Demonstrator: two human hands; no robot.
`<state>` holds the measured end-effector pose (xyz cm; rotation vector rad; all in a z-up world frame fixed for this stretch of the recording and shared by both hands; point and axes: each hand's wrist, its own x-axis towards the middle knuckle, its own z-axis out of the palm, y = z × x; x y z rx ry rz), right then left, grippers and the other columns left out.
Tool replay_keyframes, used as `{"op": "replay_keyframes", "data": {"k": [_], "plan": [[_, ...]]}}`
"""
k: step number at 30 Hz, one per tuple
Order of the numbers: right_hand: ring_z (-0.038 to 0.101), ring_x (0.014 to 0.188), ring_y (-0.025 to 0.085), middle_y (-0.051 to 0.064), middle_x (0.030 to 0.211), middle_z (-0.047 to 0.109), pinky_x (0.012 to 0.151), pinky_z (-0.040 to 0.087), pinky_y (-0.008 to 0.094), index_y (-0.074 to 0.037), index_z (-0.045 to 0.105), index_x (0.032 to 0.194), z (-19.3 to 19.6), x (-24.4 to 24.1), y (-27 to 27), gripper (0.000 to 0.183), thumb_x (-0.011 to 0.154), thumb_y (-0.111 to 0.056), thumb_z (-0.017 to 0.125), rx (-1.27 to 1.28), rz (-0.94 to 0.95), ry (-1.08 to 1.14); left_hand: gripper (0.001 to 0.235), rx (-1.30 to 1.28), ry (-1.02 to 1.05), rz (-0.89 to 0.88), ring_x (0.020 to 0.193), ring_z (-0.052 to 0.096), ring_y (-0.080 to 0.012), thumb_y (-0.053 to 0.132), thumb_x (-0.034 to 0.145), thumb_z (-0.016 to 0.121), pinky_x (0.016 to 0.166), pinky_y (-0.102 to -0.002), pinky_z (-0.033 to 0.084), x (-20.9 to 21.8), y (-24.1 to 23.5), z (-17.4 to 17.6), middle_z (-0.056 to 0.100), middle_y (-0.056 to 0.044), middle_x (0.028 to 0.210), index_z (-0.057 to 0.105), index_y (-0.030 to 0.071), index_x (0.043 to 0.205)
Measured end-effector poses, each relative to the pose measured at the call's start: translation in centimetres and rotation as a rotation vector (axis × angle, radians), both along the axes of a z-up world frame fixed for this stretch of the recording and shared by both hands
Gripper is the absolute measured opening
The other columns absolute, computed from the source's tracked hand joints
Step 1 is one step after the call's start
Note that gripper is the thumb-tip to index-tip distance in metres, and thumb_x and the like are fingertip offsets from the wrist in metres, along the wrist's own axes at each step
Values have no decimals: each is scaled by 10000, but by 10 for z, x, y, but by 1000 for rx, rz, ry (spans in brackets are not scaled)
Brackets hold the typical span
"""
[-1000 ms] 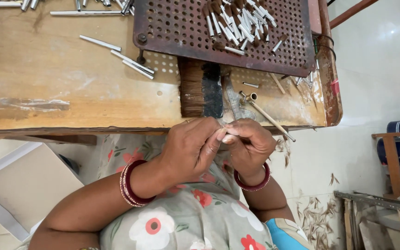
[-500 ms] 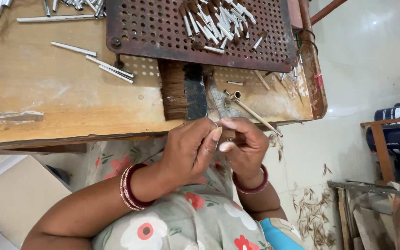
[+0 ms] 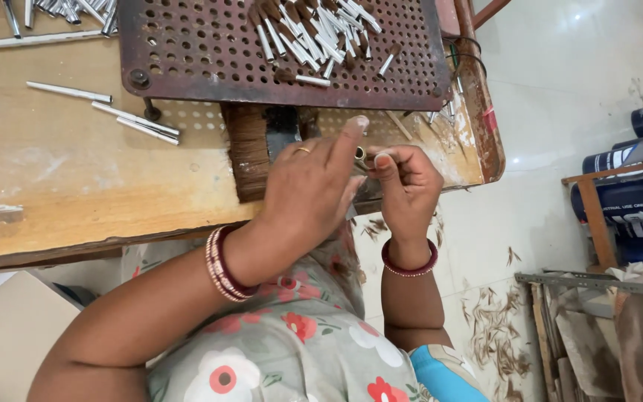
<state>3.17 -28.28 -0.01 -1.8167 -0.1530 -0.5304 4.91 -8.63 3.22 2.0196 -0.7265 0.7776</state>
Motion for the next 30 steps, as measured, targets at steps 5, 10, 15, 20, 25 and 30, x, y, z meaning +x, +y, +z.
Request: {"op": "replay_keyframes", "data": {"k": [5, 10, 15, 20, 25, 30], "plan": [[670, 839, 70, 37, 939, 729, 788, 564, 224, 18, 651, 1044, -3, 7, -1, 234, 1045, -209, 706, 33, 80, 33, 690, 192, 173, -7, 736, 697, -326, 76, 850, 663, 682, -445, 518, 15, -28, -26, 706, -151, 873, 427, -12, 1493], [649, 829, 56, 24, 917, 718, 770, 544, 215, 28, 663, 1023, 14, 1, -5, 190, 1047, -156, 702, -79, 104, 66, 678, 182, 208, -38, 720, 692, -334, 75, 848, 657, 661, -458, 508, 8, -23, -24, 707, -143, 839, 437, 6, 1485], [718, 732, 130, 86, 810, 745, 669, 544, 241, 23, 702, 978, 49, -1, 1, 60, 971, -27, 734, -547, 87, 104, 731, 211, 120, -60, 726, 688, -334, 63, 804, 653, 706, -451, 514, 6, -22, -28, 707, -132, 846, 433, 12, 1499], [725, 1028, 323, 185, 1153, 712, 890, 564, 373, -11, 672, 1202, 72, -14, 13, 423, 888, -276, 776, -758, 107, -19, 695, 144, 136, -58, 931, 693, -336, 121, 833, 722, 852, -445, 512, 1, -7, -8, 709, -142, 1010, 465, 25, 1472], [569, 1305, 461, 248, 1460, 566, 1146, 418, 488, -50, 550, 1438, 38, -25, 1, 796, 813, -488, 776, -1097, 54, -214, 608, 12, 99, -59, 1202, 638, -343, 146, 887, 774, 1053, -446, 470, -6, 30, 11, 669, -158, 1292, 519, 43, 1429], [661, 1026, 294, 119, 1121, 708, 987, 461, 458, -32, 590, 1400, 8, -19, -32, 575, 933, -294, 799, -894, -193, -70, 306, -155, -4, 46, 1229, 649, -302, 129, 1082, 727, 1126, -436, 467, -14, 66, 5, 680, -135, 1291, 577, 39, 1333]]}}
